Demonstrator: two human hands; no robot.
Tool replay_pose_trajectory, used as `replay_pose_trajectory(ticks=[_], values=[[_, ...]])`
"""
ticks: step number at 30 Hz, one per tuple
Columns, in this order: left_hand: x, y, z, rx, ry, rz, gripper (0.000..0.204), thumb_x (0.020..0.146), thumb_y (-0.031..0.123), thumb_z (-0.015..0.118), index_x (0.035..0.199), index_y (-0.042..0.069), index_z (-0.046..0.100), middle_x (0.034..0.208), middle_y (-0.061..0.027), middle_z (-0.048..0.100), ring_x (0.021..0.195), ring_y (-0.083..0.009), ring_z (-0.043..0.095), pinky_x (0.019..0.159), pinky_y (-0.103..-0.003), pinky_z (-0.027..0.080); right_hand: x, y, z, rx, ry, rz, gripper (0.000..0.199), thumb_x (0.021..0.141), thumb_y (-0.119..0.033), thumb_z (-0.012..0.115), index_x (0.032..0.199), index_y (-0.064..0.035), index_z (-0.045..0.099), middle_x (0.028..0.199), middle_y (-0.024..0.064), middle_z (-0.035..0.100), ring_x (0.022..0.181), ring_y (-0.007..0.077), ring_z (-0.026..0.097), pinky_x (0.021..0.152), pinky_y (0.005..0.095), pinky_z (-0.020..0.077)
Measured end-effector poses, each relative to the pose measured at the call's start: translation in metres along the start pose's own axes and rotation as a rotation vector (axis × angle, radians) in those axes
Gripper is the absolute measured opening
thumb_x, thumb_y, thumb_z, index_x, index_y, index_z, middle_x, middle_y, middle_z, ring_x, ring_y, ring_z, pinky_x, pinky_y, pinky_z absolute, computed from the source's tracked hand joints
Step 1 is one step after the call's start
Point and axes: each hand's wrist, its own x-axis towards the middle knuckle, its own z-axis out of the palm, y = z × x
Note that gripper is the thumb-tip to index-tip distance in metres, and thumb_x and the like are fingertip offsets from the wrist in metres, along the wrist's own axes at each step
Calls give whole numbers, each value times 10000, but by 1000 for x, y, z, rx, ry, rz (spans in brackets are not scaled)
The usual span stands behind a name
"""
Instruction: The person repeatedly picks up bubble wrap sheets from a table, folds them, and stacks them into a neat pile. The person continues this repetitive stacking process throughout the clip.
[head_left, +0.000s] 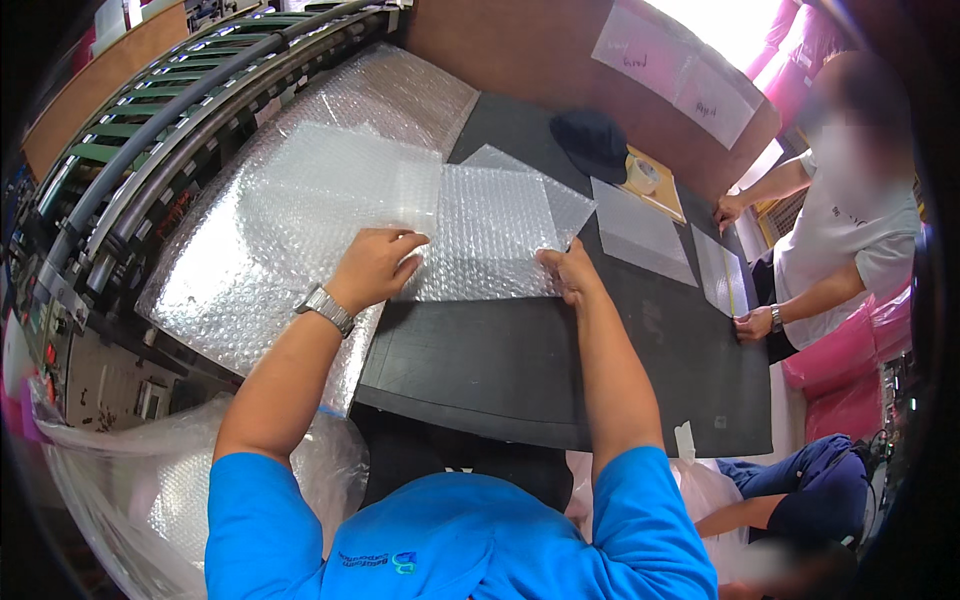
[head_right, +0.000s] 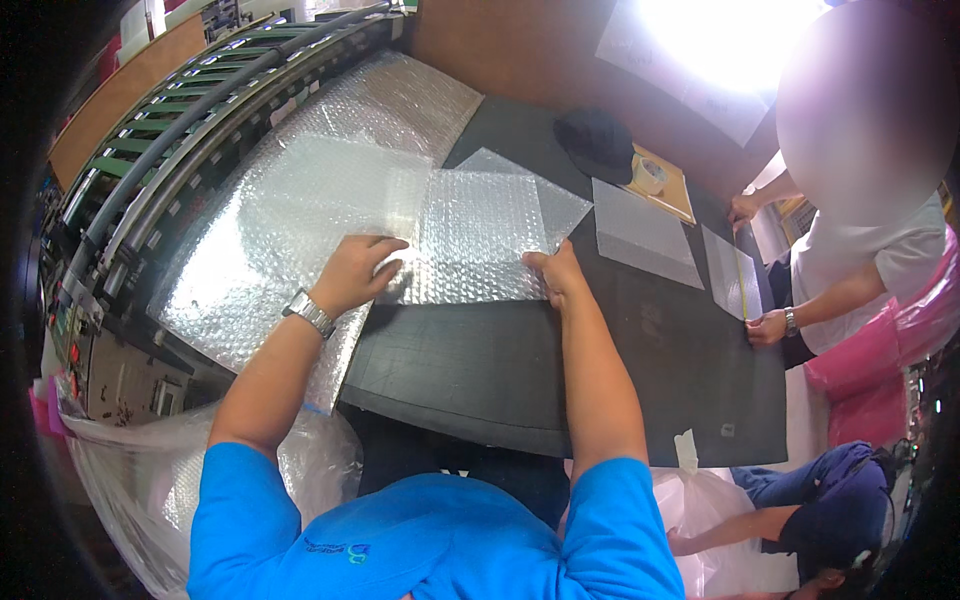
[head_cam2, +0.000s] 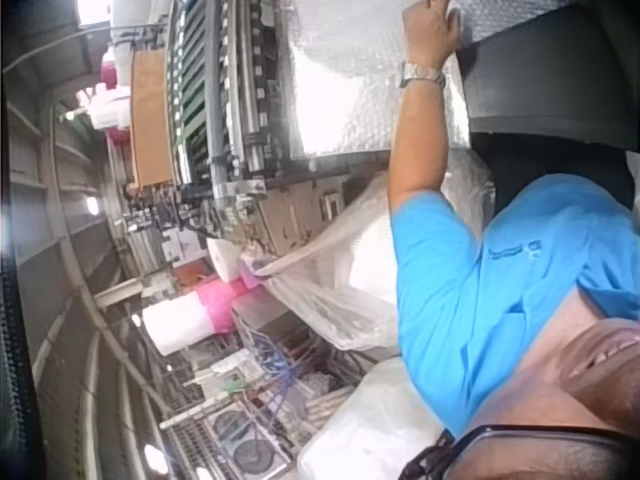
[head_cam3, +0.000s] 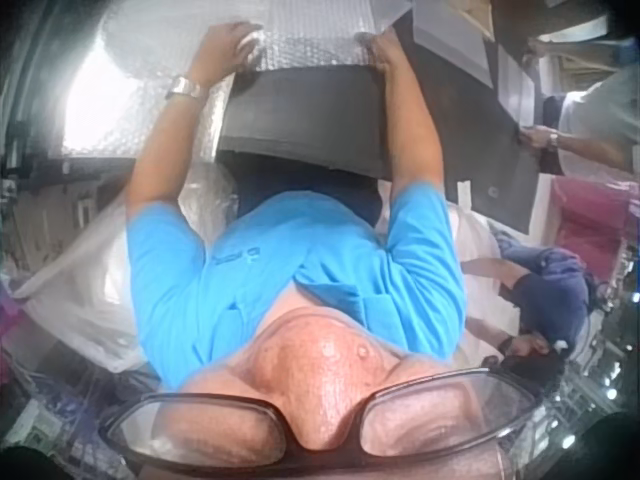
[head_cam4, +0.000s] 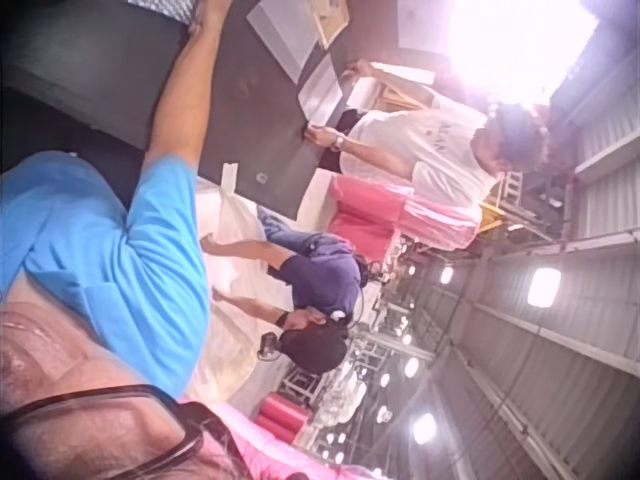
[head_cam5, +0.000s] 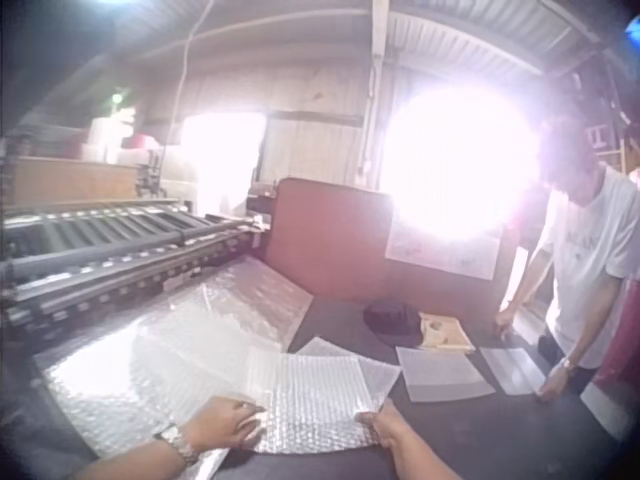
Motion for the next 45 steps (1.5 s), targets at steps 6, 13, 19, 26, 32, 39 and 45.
replay_pose_trajectory(ticks=[6, 13, 19, 26, 32, 39, 45], values=[[-6, 19, -28, -106, 277, 115, 138, 739, 185, 604, 815, 78, 562, 533, -27, 482, 492, -185, 510, 447, -302, 391, -38, -3, -33, 179, -72, 18, 382, 776, -107, 524, 1125, 3, 418, 964, 117, 528, 802, 218, 548, 699, 345, 453], [12, 16, -45, 351, 392, -20, 309, 701, 227, 651, 985, 125, 587, 1056, -137, 516, 971, -290, 491, 833, -427, 382, -74, 11, -79, 50, -57, 109, 287, 786, -130, 497, 1024, 29, 489, 908, 101, 562, 773, 195, 567, 694, 326, 463], [-6, -41, -53, 657, -376, -942, 612, 798, 477, 479, 1315, 189, 325, 1397, -184, 178, 1311, -332, 98, 996, -598, 88, -103, 22, -115, 181, 128, -184, 281, 760, -113, 520, 999, 35, 509, 878, 87, 576, 739, 179, 571, 679, 306, 479], [-17, 21, 5, 446, -438, -558, 549, 798, 403, 491, 1288, 185, 374, 1175, -199, 441, 1115, -361, 391, 940, -496, 284, -212, -19, -142, 696, 421, -413, 212, 807, -160, 525, 995, -62, 518, 831, 26, 564, 752, 147, 553, 655, 278, 451], [-13, 75, 71, 48, -280, -452, 540, 778, 254, 539, 1271, 103, 379, 1009, -192, 499, 949, -337, 482, 844, -451, 386, -212, 41, -150, 159, 256, -116, 389, 724, -125, 584, 1090, -36, 486, 907, 61, 557, 782, 160, 549, 699, 268, 441], [6, 74, 70, -1477, -23, -1337, 569, 839, 297, 537, 1261, -6, 305, 1121, -219, 484, 1015, -268, 499, 864, -364, 407, -216, 40, -117, -372, 277, -72, 551, 698, -132, 599, 1192, -3, 390, 970, 152, 550, 840, 207, 552, 753, 294, 440], [3, 103, 58, -1304, -63, -834, 547, 786, 140, 618, 1238, 16, 336, 1087, -155, 516, 950, -219, 542, 822, -345, 452, -218, 33, -101, 59, 176, -213, 855, 632, -13, 624, 1351, -76, 166, 1160, 151, 452, 1076, 203, 435, 920, 320, 339]])
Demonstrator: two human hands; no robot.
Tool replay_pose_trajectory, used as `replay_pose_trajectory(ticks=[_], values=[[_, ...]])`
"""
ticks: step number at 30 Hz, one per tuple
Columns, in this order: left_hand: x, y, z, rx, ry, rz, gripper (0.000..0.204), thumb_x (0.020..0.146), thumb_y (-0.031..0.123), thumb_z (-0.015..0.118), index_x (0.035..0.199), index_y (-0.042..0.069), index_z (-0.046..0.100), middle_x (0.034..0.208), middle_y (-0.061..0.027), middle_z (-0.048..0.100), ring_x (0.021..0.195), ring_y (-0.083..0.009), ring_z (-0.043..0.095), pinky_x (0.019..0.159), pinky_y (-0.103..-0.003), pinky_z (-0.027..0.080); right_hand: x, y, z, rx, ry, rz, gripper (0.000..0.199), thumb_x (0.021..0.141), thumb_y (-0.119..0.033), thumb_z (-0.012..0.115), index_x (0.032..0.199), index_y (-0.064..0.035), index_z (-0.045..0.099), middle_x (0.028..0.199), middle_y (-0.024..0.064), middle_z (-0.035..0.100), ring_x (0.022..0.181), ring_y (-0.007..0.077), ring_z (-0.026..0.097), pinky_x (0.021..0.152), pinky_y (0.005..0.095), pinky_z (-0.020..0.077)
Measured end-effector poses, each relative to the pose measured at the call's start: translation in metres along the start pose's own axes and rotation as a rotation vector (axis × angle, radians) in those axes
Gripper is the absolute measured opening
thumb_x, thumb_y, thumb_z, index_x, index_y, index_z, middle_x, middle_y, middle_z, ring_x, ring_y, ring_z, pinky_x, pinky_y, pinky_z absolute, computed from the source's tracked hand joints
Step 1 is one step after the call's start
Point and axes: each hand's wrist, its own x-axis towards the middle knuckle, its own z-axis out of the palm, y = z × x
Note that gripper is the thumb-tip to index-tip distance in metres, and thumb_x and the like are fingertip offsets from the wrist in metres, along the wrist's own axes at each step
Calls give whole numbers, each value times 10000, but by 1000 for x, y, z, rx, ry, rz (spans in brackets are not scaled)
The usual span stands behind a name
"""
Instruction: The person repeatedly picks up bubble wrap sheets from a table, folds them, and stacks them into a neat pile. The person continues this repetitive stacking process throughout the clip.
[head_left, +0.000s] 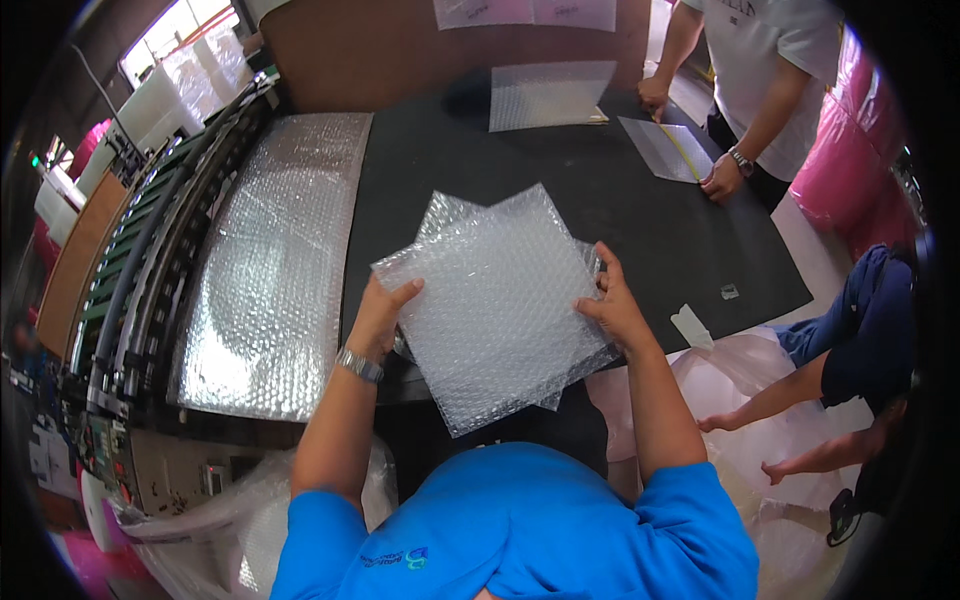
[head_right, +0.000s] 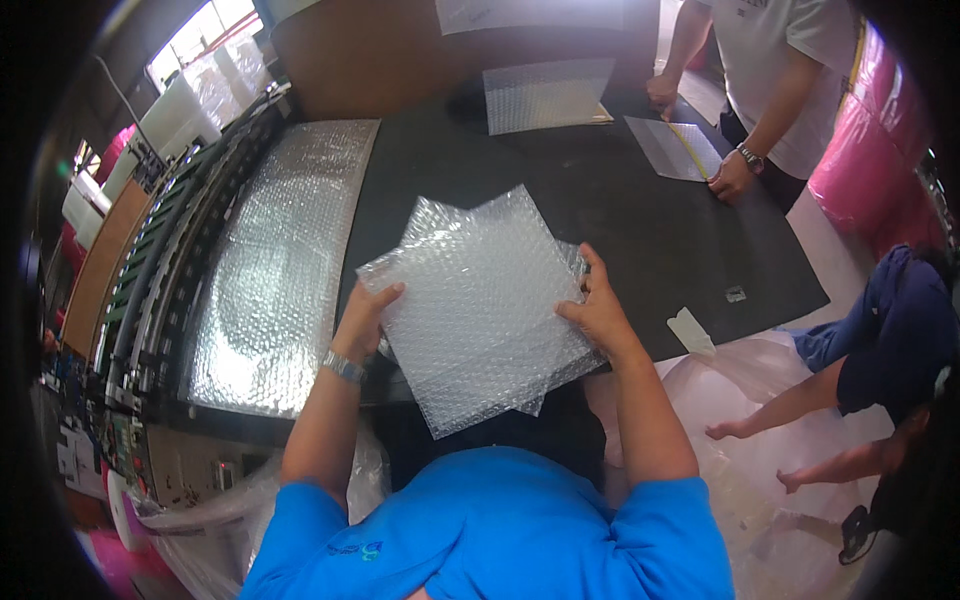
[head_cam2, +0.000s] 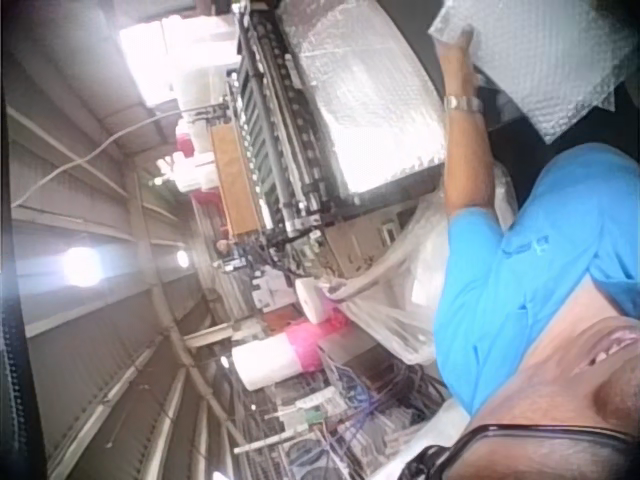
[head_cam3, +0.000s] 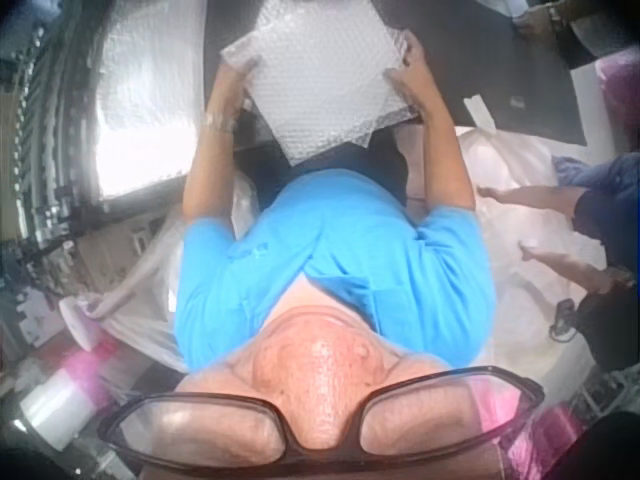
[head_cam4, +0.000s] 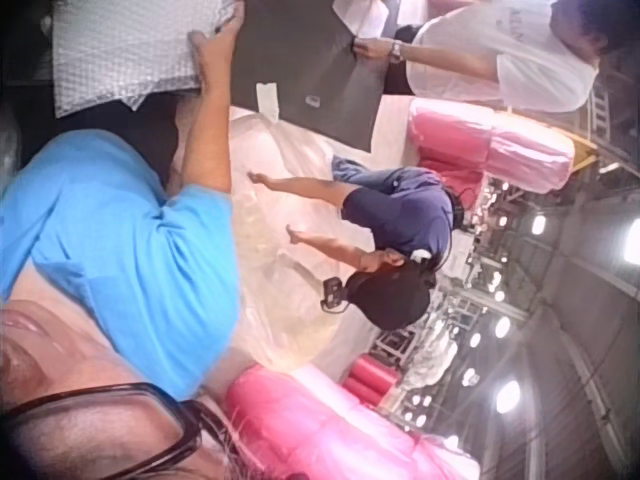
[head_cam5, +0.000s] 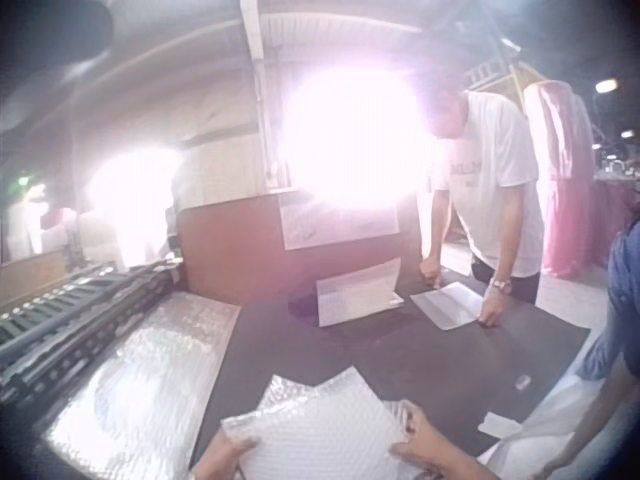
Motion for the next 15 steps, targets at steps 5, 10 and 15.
replay_pose_trajectory(ticks=[5, 10, 15], values=[[-37, 76, 33, 66, -120, 614, 945, 688, 111, 714, 1356, 123, 46, 1173, -172, 448, 1049, -248, 483, 886, -390, 418, 4, -46, 9, 296, 31, -433, 1024, 653, 1, 662, 1377, -140, -47, 1205, 191, 423, 1114, 241, 425, 945, 342, 309], [-38, 91, 22, 104, -166, 672, 1162, 621, 203, 781, 1360, 163, -116, 1238, -197, 380, 1129, -262, 415, 918, -398, 393, 5, -57, 8, 362, 23, -490, 1084, 622, -74, 744, 1380, -125, -29, 1203, 146, 440, 1132, 239, 407, 963, 338, 287], [-37, 46, 17, 110, -95, 473, 1158, 611, 210, 790, 1361, 86, -84, 1247, -170, 377, 1115, -249, 427, 933, -356, 366, 14, -24, 2, 270, -130, -307, 1017, 583, -80, 762, 1364, -43, 111, 1240, 114, 417, 1175, 228, 363, 981, 333, 263]])
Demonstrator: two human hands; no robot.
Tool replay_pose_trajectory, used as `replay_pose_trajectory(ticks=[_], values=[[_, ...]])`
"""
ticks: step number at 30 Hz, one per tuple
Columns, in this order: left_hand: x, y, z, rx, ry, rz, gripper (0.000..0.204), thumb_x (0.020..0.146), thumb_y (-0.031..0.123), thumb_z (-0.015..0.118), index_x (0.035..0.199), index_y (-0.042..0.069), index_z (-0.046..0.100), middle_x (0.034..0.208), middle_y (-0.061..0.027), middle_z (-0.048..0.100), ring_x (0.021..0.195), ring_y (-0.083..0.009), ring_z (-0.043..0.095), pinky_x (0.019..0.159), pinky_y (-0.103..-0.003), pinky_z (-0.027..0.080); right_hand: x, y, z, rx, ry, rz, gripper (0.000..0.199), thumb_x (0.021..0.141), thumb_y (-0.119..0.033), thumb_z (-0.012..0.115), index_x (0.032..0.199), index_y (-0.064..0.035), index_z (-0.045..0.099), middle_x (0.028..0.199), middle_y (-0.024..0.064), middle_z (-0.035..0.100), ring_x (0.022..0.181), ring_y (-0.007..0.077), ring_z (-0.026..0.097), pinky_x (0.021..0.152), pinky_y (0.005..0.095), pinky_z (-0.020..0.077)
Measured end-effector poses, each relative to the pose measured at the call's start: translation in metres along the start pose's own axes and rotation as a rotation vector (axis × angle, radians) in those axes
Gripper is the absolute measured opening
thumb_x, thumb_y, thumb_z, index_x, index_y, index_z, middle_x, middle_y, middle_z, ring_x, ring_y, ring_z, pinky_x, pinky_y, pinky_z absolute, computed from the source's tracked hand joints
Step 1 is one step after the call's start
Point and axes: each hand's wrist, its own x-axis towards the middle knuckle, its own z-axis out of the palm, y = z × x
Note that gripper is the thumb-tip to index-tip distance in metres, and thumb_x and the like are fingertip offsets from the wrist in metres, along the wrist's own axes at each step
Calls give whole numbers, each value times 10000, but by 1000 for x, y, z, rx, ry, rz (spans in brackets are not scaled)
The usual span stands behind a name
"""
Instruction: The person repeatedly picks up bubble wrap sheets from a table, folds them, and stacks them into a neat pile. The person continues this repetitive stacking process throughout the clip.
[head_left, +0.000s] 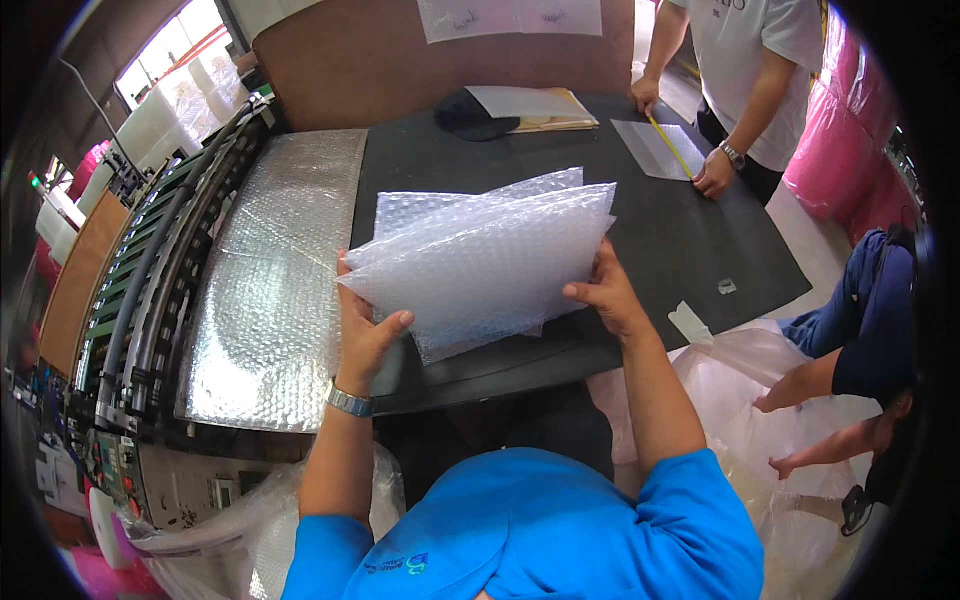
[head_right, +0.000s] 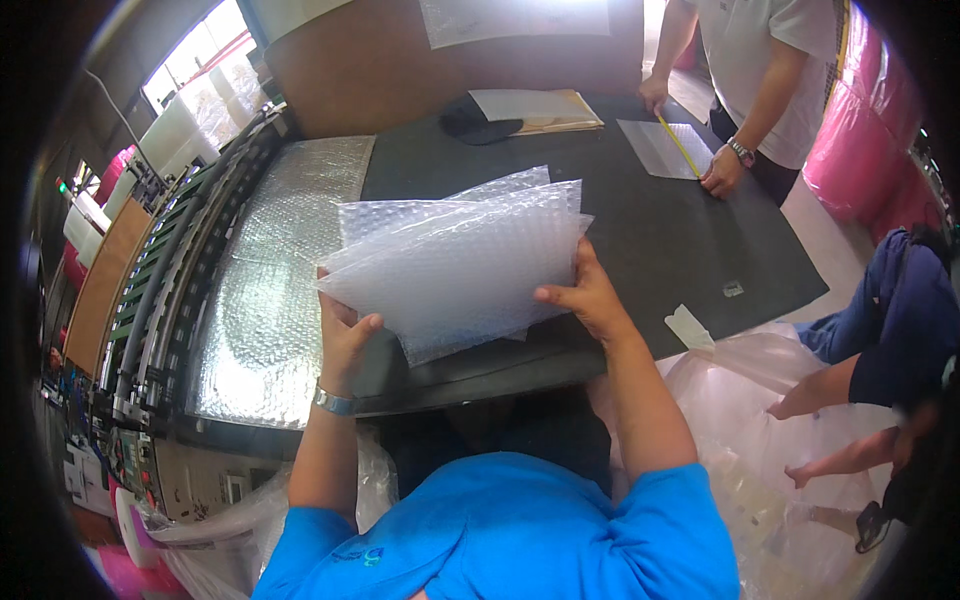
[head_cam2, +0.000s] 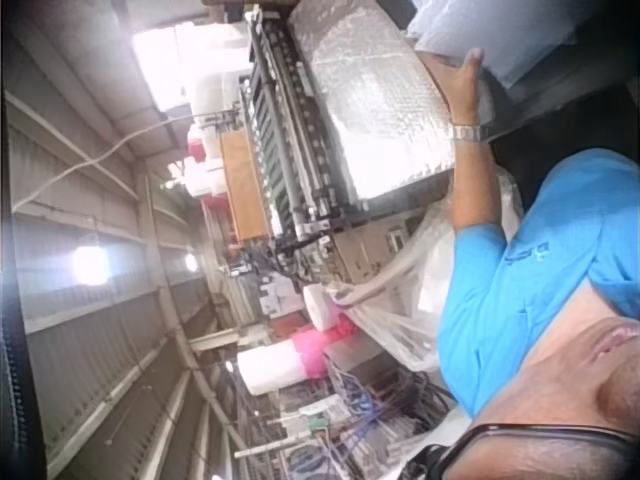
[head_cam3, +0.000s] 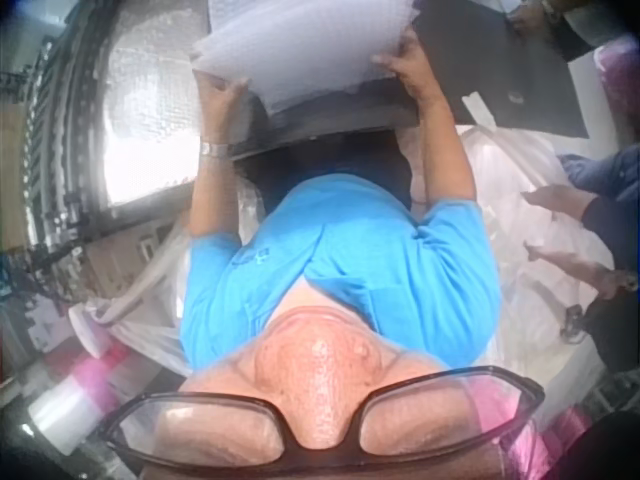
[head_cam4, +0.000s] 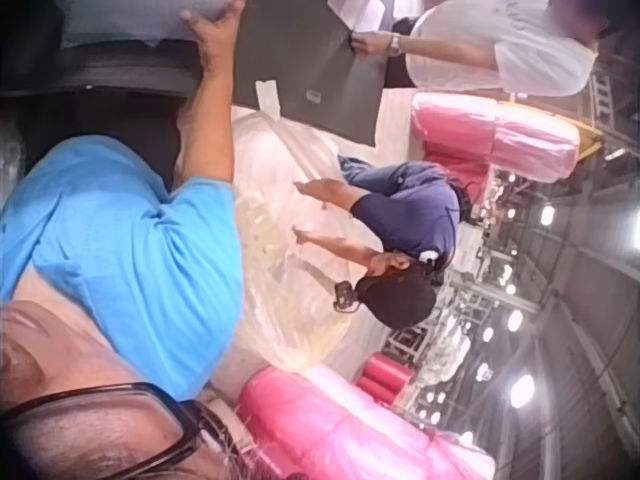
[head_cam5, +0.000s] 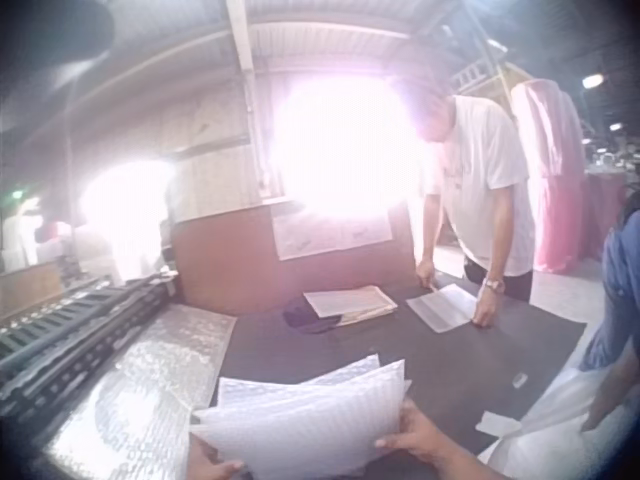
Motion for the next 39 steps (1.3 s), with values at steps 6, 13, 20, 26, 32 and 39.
replay_pose_trajectory(ticks=[6, 13, 20, 26, 32, 39], values=[[-5, 5, 5, 43, 0, -137, 1059, 643, 275, 767, 1351, 26, 19, 1245, -152, 382, 1104, -230, 426, 959, -345, 325, 3, -20, 1, -53, 101, -116, 925, 544, -109, 776, 1307, -20, 261, 1240, 106, 407, 1174, 230, 354, 1000, 336, 233], [-34, -52, 5, 51, -107, -370, 815, 695, 394, 703, 1255, -33, 293, 1230, -152, 402, 1098, -240, 413, 928, -339, 327, -3, -3, -10, -182, 78, -2, 816, 565, -150, 774, 1252, -27, 352, 1194, 92, 437, 1139, 218, 381, 988, 332, 251], [-30, -32, 19, 417, 332, 61, 981, 687, 413, 700, 1336, -22, 107, 1350, -193, 224, 1256, -283, 223, 1029, -367, 177, 7, -39, 8, -566, 103, -275, 466, 722, -193, 692, 1112, -74, 468, 975, 80, 545, 922, 178, 495, 856, 307, 366], [-9, 50, 20, 985, 137, 542, 1109, 643, 434, 722, 1353, 1, -12, 1376, -204, 157, 1271, -294, 194, 1038, -396, 167, 10, -150, 56, -1118, -126, -522, 474, 669, -138, 687, 1099, -95, 491, 1029, 133, 556, 956, 296, 530, 856, 360, 381], [-16, 12, 35, 261, -124, -51, 922, 638, 284, 757, 1312, 3, 194, 1241, -160, 386, 1105, -244, 427, 913, -350, 364, 20, -155, 76, -1435, -179, -643, 751, 552, -222, 761, 1226, -142, 440, 1101, 121, 550, 1044, 275, 505, 930, 417, 316], [-16, -19, 48, 148, -40, -105, 597, 711, 226, 706, 1169, -8, 402, 1056, -112, 530, 960, -189, 512, 831, -300, 409, 22, -149, 73, -1457, -220, -522, 694, 605, -267, 732, 1221, -136, 440, 1080, 107, 561, 1063, 277, 486, 936, 423, 304]])
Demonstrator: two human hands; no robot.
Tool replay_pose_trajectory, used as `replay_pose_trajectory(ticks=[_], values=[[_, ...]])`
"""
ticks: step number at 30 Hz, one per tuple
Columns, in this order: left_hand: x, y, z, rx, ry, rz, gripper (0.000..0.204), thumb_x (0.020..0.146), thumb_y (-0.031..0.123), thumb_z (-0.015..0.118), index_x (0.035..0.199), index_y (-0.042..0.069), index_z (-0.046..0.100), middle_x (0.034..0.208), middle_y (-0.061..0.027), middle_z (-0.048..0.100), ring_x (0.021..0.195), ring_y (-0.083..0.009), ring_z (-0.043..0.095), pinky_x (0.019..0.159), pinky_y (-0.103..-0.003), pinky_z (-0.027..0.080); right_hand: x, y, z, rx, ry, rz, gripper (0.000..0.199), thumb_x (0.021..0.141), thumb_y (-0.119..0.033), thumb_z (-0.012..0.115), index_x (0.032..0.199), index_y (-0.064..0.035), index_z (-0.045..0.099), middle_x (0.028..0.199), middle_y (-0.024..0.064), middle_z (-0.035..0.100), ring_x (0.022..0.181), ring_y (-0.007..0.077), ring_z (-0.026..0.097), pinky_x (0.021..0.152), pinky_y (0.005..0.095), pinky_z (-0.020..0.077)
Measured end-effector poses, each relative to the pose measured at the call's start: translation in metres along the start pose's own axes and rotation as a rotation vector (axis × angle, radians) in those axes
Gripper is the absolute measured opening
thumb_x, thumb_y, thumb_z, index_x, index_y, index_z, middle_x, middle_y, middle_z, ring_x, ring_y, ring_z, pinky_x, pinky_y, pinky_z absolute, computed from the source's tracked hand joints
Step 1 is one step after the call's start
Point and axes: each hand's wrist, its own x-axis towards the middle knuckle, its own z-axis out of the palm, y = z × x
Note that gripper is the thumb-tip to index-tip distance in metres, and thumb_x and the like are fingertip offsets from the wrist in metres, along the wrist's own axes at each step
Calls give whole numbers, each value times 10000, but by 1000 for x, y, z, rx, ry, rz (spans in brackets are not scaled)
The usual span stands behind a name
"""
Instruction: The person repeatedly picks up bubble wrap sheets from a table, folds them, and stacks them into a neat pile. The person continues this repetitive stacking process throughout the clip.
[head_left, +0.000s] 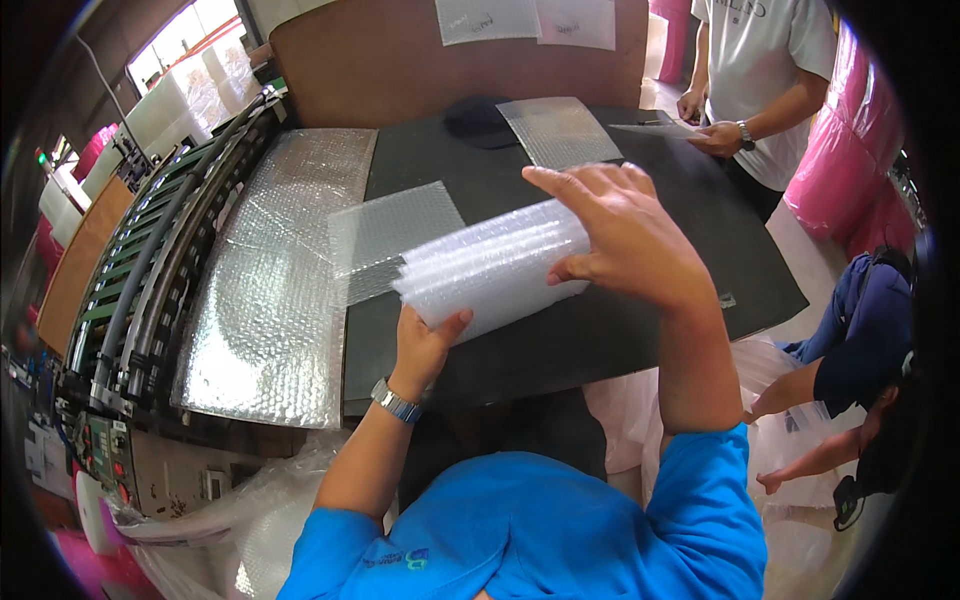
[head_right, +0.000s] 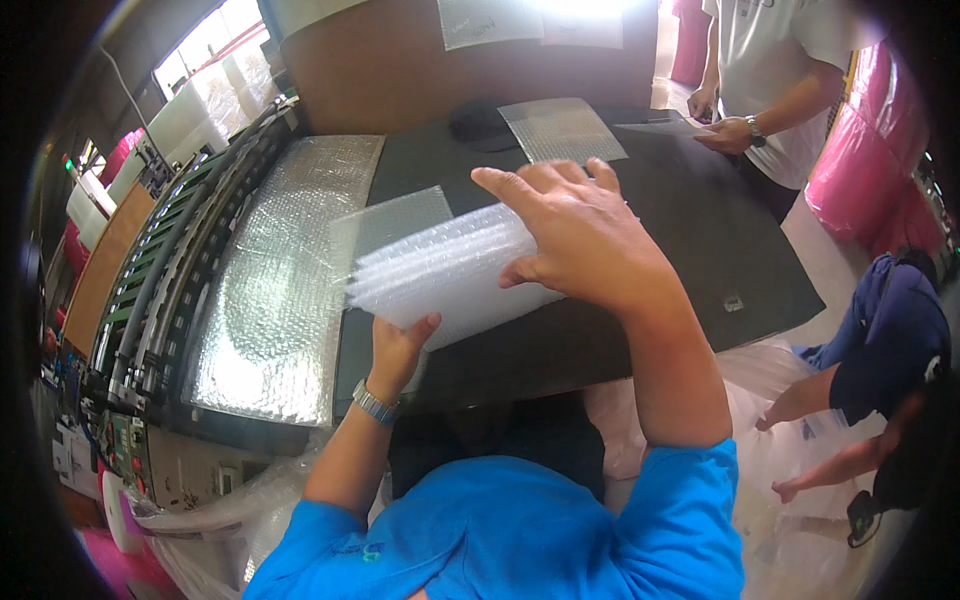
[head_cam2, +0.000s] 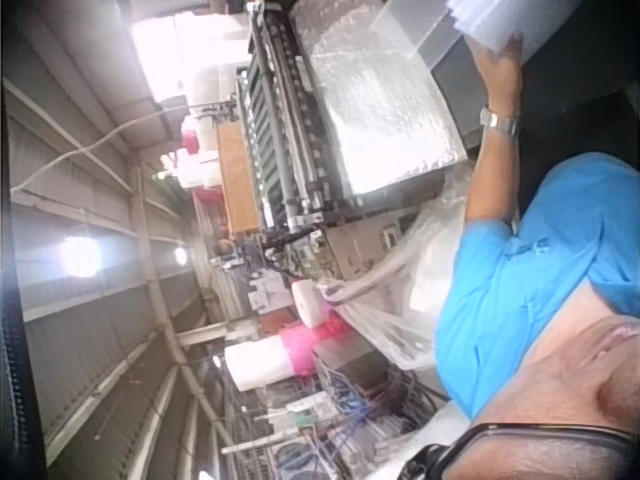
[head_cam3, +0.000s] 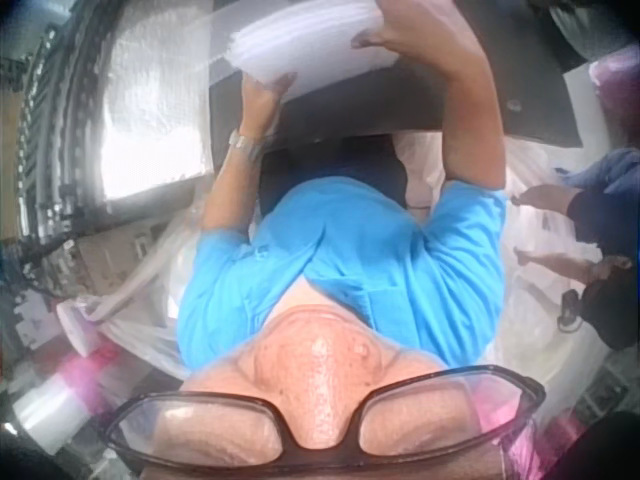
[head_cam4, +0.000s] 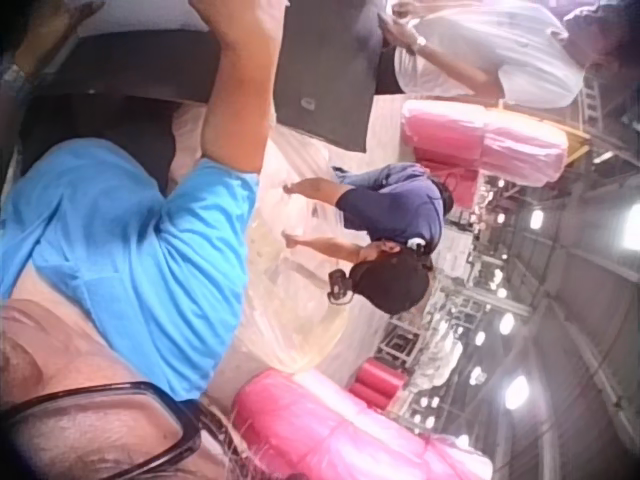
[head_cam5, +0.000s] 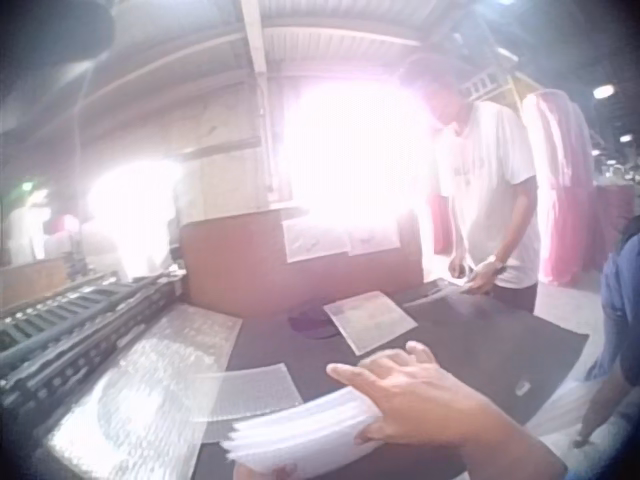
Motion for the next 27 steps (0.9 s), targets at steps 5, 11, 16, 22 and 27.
replay_pose_trajectory(ticks=[5, 11, 16, 22, 27], values=[[2, 2, 7, -119, 83, 73, 537, 750, 221, 674, 1153, -4, 400, 1064, -108, 516, 964, -176, 500, 834, -303, 403, 11, -11, -1, 223, 144, -107, 419, 738, -247, 629, 1117, -100, 530, 1053, 122, 560, 1045, 293, 478, 932, 423, 307], [1, -17, 9, -46, 90, 55, 536, 748, 217, 677, 1150, 5, 392, 1092, -110, 494, 987, -176, 487, 838, -310, 401, 21, -17, 39, 185, 177, -179, 294, 778, -199, 594, 1051, -91, 577, 1054, 120, 555, 1011, 301, 490, 901, 392, 351], [-9, -42, 7, -22, 121, 25, 510, 746, 217, 676, 1127, 13, 404, 1040, -106, 526, 947, -170, 508, 823, -313, 409, 37, -22, 37, 282, 117, -113, 224, 779, -190, 575, 964, -71, 618, 1026, 122, 567, 1013, 283, 494, 917, 391, 333], [-5, -42, 8, 39, 122, 56, 494, 755, 223, 669, 1120, 16, 408, 997, -115, 545, 920, -174, 524, 800, -309, 419, 67, -32, 35, 396, 59, -174, 242, 770, -184, 604, 977, -57, 607, 976, 116, 574, 937, 286, 522, 819, 346, 405], [-9, -40, 7, -3, 103, 18, 483, 762, 247, 659, 1110, 17, 416, 992, -119, 546, 922, -189, 530, 801, -313, 417, 84, -42, 55, 303, -55, -175, 196, 762, -193, 607, 900, -54, 608, 912, 108, 576, 855, 268, 539, 778, 342, 413]])
